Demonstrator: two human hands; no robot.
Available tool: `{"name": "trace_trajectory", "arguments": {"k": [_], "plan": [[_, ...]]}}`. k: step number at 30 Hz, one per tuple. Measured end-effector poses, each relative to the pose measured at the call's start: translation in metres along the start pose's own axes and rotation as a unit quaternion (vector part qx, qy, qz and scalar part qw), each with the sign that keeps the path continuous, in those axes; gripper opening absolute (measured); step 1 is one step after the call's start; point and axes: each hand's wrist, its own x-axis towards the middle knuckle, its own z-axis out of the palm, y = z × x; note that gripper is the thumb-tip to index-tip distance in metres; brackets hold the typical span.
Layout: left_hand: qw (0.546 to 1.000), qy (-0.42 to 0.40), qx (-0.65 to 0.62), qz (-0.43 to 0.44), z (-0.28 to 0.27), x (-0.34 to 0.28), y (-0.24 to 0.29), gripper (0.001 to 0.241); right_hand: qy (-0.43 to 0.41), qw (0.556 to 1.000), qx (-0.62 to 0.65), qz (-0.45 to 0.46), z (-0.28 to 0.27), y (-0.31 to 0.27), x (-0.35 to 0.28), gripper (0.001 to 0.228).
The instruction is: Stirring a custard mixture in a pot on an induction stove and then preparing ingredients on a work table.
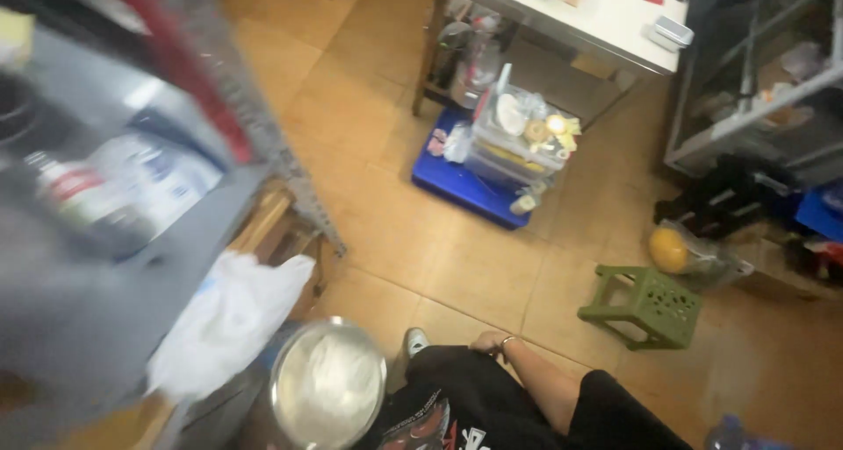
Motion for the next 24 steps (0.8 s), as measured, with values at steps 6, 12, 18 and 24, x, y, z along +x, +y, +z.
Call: {"name": "trace_trajectory", "arguments": {"k": [6,12,18,24], "plan": [[0.981,0.172,0.075,-0.049,0.327,0.083,-0.087,0.069,0.083,0.979,-0.161,-0.090,-0.036,0.060,0.104,0.055],[0.981,0.164,0.078,-0.062,0.402,0.231,-0.125,0.060,0.160,0.961,-0.089,-0.206,-0.137,-0.017,0.111,0.036],[0.992,0.117,0.044,-0.011,0.456,0.410,-0.110,0.060,0.205,0.937,-0.002,-0.282,-0.306,-0.170,0.142,0.032],[0.993,0.107,0.030,0.035,0.557,0.519,-0.054,0.061,0.316,0.879,-0.080,-0.347,-0.459,-0.306,0.085,0.026]]}}
